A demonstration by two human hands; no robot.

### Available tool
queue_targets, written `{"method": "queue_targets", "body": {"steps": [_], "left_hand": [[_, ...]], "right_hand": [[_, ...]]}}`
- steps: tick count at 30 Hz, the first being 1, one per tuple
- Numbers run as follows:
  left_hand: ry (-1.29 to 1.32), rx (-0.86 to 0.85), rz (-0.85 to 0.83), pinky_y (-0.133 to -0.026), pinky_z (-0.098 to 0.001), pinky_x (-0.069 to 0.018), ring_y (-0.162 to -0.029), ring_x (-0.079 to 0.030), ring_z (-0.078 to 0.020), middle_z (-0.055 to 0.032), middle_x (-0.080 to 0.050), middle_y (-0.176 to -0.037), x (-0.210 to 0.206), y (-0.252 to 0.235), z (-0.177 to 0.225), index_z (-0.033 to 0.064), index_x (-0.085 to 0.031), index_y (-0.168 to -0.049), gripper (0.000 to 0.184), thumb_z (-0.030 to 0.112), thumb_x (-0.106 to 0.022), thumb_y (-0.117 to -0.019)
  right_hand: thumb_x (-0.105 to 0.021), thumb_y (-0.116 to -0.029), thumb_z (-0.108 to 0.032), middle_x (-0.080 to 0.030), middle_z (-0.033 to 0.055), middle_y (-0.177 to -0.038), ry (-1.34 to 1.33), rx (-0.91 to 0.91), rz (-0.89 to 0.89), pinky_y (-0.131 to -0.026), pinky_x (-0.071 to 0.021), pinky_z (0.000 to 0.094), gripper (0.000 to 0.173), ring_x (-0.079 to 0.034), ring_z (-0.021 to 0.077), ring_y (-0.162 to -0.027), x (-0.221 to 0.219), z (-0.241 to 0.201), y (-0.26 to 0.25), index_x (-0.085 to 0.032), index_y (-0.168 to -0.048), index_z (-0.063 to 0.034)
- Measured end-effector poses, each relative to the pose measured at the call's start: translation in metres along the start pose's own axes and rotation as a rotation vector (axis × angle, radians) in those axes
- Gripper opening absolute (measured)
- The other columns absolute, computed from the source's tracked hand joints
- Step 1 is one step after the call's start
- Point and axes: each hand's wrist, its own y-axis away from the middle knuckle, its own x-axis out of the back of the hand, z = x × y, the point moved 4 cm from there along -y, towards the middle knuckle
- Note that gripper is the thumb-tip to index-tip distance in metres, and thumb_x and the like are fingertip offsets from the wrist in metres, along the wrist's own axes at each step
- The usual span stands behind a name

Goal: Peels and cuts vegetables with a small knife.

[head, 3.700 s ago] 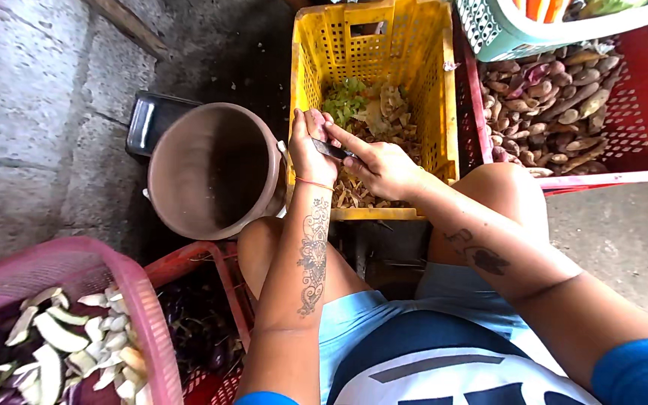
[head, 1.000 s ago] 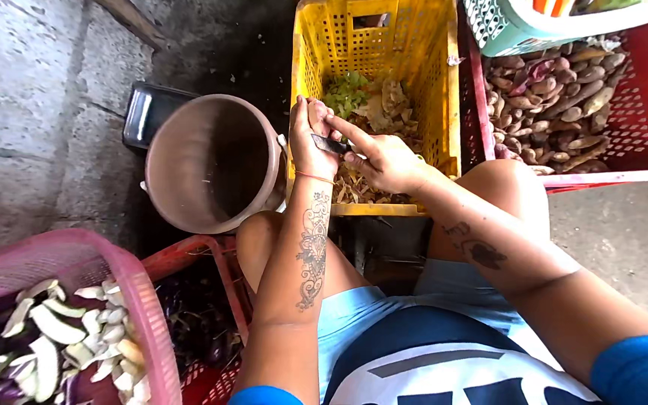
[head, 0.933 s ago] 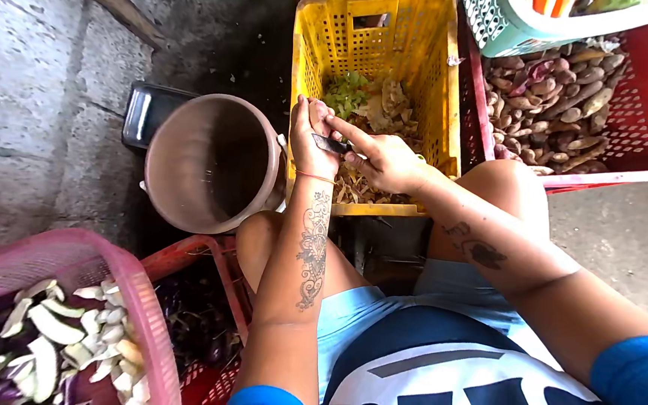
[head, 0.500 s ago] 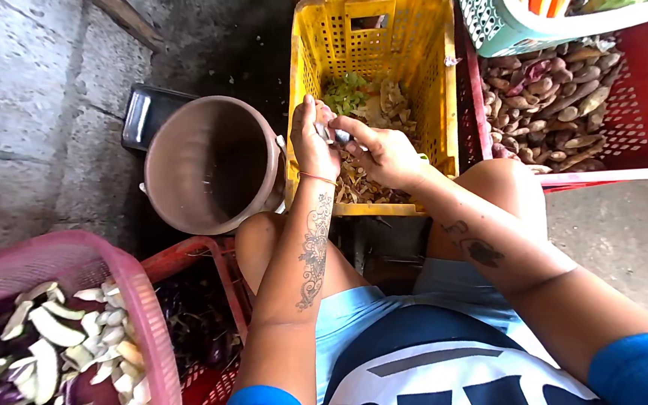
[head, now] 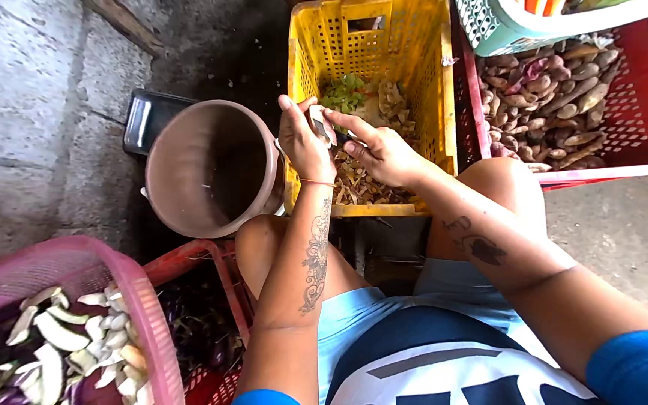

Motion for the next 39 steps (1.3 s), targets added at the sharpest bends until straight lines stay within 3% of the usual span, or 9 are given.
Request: {"method": "queue_targets", "body": {"steps": [4, 10, 14, 16, 18, 20, 23, 28, 39], "left_hand": [[-0.054, -0.066, -0.005, -0.047, -0.0175, -0.0478, -0.048, -0.052, -0.0023, 0.0047, -0.058, -0.063, -0.003, 0.003, 0.001, 0.0054, -0.064, -0.094, 0.049, 0.026, -0.025, -0.1145], [-0.043, -0.108, -0.112, -0.047, -0.0175, -0.0474, -0.049, -0.052, -0.0019, 0.0049, -0.059, -0.064, -0.006, 0.005, -0.001, 0.0054, -0.065, -0.09, 0.044, 0.02, -0.031, -0.1134], [0.004, -0.015, -0.174, -0.051, -0.0197, -0.0485, -0.052, -0.053, -0.0032, 0.0051, -0.056, -0.062, -0.01, 0.01, -0.006, 0.0113, -0.06, -0.081, 0.044, 0.024, -0.032, -0.1132], [0.08, 0.125, -0.189, -0.054, -0.0194, -0.0533, -0.057, -0.06, -0.0045, 0.0017, -0.063, -0.071, -0.009, 0.008, -0.007, 0.0093, -0.062, -0.09, 0.044, 0.026, -0.03, -0.1137], [0.184, 0.253, -0.186, -0.048, -0.0174, -0.0491, -0.054, -0.056, -0.0051, 0.0, -0.062, -0.074, -0.009, 0.006, -0.007, 0.0095, -0.058, -0.097, 0.038, 0.028, -0.03, -0.1137], [0.261, 0.345, -0.143, -0.049, -0.0177, -0.0498, -0.055, -0.057, -0.0053, 0.0007, -0.06, -0.075, -0.005, 0.001, -0.008, 0.0117, -0.057, -0.101, 0.03, 0.029, -0.035, -0.113], [0.278, 0.387, -0.053, -0.05, -0.017, -0.0511, -0.057, -0.059, -0.0047, 0.0009, -0.06, -0.075, 0.001, -0.004, -0.006, 0.011, -0.057, -0.102, 0.03, 0.027, -0.035, -0.1129], [0.297, 0.398, -0.002, -0.051, -0.0158, -0.05, -0.058, -0.059, -0.0036, 0.0008, -0.06, -0.073, 0.003, -0.003, -0.005, 0.011, -0.055, -0.093, 0.034, 0.026, -0.032, -0.1133], [0.303, 0.431, 0.02, -0.058, -0.0173, -0.0523, -0.063, -0.06, -0.004, 0.0028, -0.058, -0.073, -0.003, 0.005, -0.011, 0.0138, -0.055, -0.091, 0.028, 0.023, -0.039, -0.1118]], "right_hand": [[-0.043, -0.1095, -0.021, -0.066, 0.0088, -0.137, -0.05, 0.012, 0.04, -0.086, -0.0565, 0.0489, 0.044, -0.072, 0.0248, -0.102, 0.003, 0.001, 0.0, -0.047, -0.153, -0.0123], [-0.045, -0.1094, -0.022, -0.071, 0.0127, -0.113, -0.092, -0.048, 0.031, -0.078, -0.0564, 0.05, 0.05, -0.069, 0.0255, -0.086, 0.005, 0.006, -0.001, -0.038, -0.158, -0.0146], [-0.044, -0.1094, -0.014, -0.061, 0.0074, -0.142, -0.263, -0.009, 0.116, -0.093, -0.0557, 0.0288, 0.035, -0.067, 0.0087, -0.109, 0.008, 0.01, -0.002, -0.052, -0.142, -0.0043], [-0.042, -0.1092, -0.011, -0.064, 0.0034, -0.119, -0.499, -0.073, 0.135, -0.064, -0.05, 0.0173, 0.035, -0.058, -0.0002, -0.076, 0.007, 0.008, -0.002, -0.05, -0.141, -0.0025], [-0.038, -0.1101, -0.014, -0.061, 0.004, -0.102, -0.547, -0.123, 0.099, -0.052, -0.0452, 0.0195, 0.041, -0.051, 0.0026, -0.061, 0.006, 0.006, -0.001, -0.042, -0.15, -0.0063], [-0.04, -0.1095, -0.019, -0.067, 0.0085, -0.111, -0.321, -0.099, 0.016, -0.065, -0.0538, 0.0302, 0.049, -0.061, 0.0105, -0.074, 0.005, 0.006, 0.001, -0.035, -0.158, -0.0119], [-0.047, -0.1077, -0.024, -0.072, 0.0124, -0.096, -0.008, -0.016, -0.052, -0.072, -0.0563, 0.0519, 0.057, -0.068, 0.0274, -0.076, -0.002, -0.001, 0.003, -0.032, -0.161, -0.0142], [-0.047, -0.1064, -0.023, -0.073, 0.0123, -0.091, 0.154, 0.072, -0.057, -0.067, -0.055, 0.053, 0.056, -0.069, 0.0304, -0.073, -0.008, -0.006, 0.004, -0.036, -0.16, -0.011], [-0.048, -0.1076, -0.026, -0.072, 0.0135, -0.088, 0.195, -0.024, -0.041, -0.067, -0.0544, 0.0563, 0.047, -0.069, 0.0348, -0.075, -0.001, -0.003, 0.003, -0.045, -0.154, -0.0169]]}}
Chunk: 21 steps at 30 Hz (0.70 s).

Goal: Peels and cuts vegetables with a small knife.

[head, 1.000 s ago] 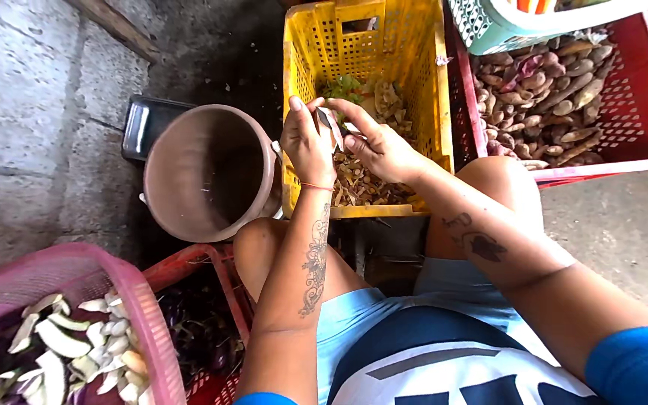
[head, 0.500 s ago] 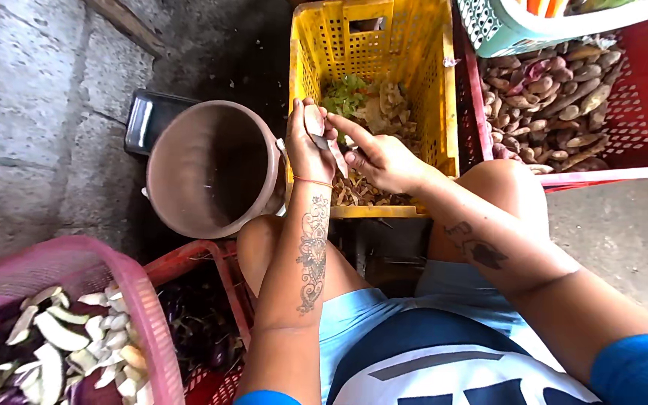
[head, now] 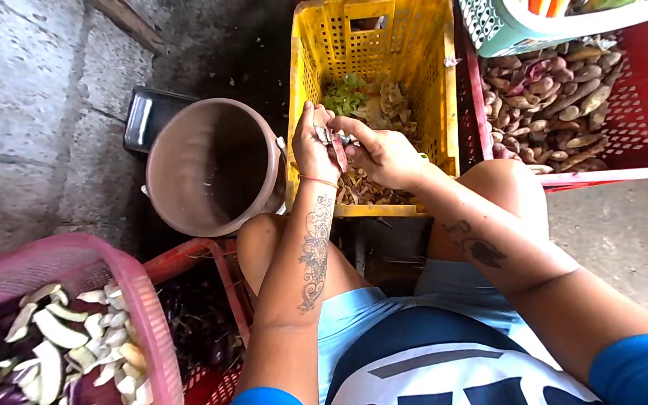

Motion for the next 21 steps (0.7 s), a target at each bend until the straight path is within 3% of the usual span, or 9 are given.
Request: {"method": "queue_targets", "body": {"steps": [4, 9, 14, 17, 18, 19, 21], "left_hand": [[-0.103, -0.058, -0.045, -0.059, -0.0184, -0.0537, -0.063, -0.061, -0.005, 0.0013, -0.06, -0.073, 0.0, -0.001, 0.004, 0.0099, -0.059, -0.094, 0.024, 0.02, -0.044, -0.1102], [-0.184, -0.058, -0.017, -0.06, -0.0195, -0.0549, -0.068, -0.064, -0.0047, 0.0008, -0.065, -0.081, 0.0, -0.001, 0.002, 0.0106, -0.062, -0.094, 0.024, 0.022, -0.048, -0.1093], [-0.194, -0.102, -0.082, -0.054, -0.0168, -0.0511, -0.06, -0.06, -0.0037, 0.0008, -0.063, -0.072, -0.001, -0.003, 0.002, 0.008, -0.064, -0.09, 0.03, 0.019, -0.045, -0.1104], [-0.205, -0.133, -0.157, -0.054, -0.0182, -0.0502, -0.055, -0.057, -0.0035, 0.0032, -0.059, -0.065, -0.003, 0.0, -0.003, 0.0095, -0.062, -0.086, 0.034, 0.017, -0.04, -0.111], [-0.183, -0.118, -0.176, -0.056, -0.0201, -0.0511, -0.056, -0.057, -0.0048, 0.0027, -0.058, -0.064, -0.003, 0.001, -0.007, 0.0097, -0.062, -0.085, 0.034, 0.016, -0.04, -0.1105], [-0.156, -0.084, -0.187, -0.058, -0.0208, -0.0524, -0.057, -0.058, -0.0054, 0.0024, -0.059, -0.065, -0.003, 0.001, -0.009, 0.0101, -0.061, -0.086, 0.033, 0.016, -0.039, -0.1104], [-0.09, 0.026, -0.215, -0.059, -0.0205, -0.0538, -0.061, -0.06, -0.0058, 0.0017, -0.06, -0.07, -0.006, 0.002, -0.009, 0.012, -0.06, -0.092, 0.032, 0.021, -0.037, -0.1117]], "right_hand": [[-0.048, -0.108, -0.028, -0.067, 0.0097, -0.079, -0.079, -0.039, -0.06, -0.066, -0.0535, 0.0529, 0.057, -0.064, 0.029, -0.067, 0.002, 0.002, -0.001, -0.031, -0.162, -0.0195], [-0.045, -0.1091, -0.025, -0.068, 0.0089, -0.087, -0.157, -0.03, -0.002, -0.067, -0.0545, 0.0504, 0.046, -0.065, 0.0257, -0.071, 0.005, 0.007, -0.002, -0.043, -0.154, -0.0163], [-0.045, -0.1096, -0.028, -0.068, 0.011, -0.092, -0.223, -0.081, -0.069, -0.07, -0.0538, 0.0503, 0.058, -0.064, 0.0255, -0.073, 0.005, 0.01, -0.001, -0.026, -0.164, -0.0236], [-0.043, -0.11, -0.026, -0.072, 0.0116, -0.105, -0.219, -0.086, 0.007, -0.076, -0.0557, 0.0515, 0.048, -0.069, 0.0257, -0.081, 0.006, 0.014, -0.003, -0.038, -0.157, -0.0192], [-0.043, -0.1101, -0.025, -0.071, 0.0109, -0.102, -0.228, -0.077, 0.043, -0.076, -0.0563, 0.0496, 0.044, -0.069, 0.0238, -0.081, 0.006, 0.016, -0.005, -0.043, -0.153, -0.0162], [-0.043, -0.1101, -0.024, -0.071, 0.0101, -0.1, -0.255, -0.074, 0.066, -0.076, -0.0565, 0.0463, 0.042, -0.068, 0.021, -0.08, 0.007, 0.017, -0.005, -0.047, -0.151, -0.0146], [-0.043, -0.1101, -0.02, -0.069, 0.0044, -0.1, -0.417, -0.07, 0.105, -0.071, -0.055, 0.0297, 0.039, -0.063, 0.008, -0.074, 0.009, 0.015, -0.005, -0.048, -0.148, -0.011]]}}
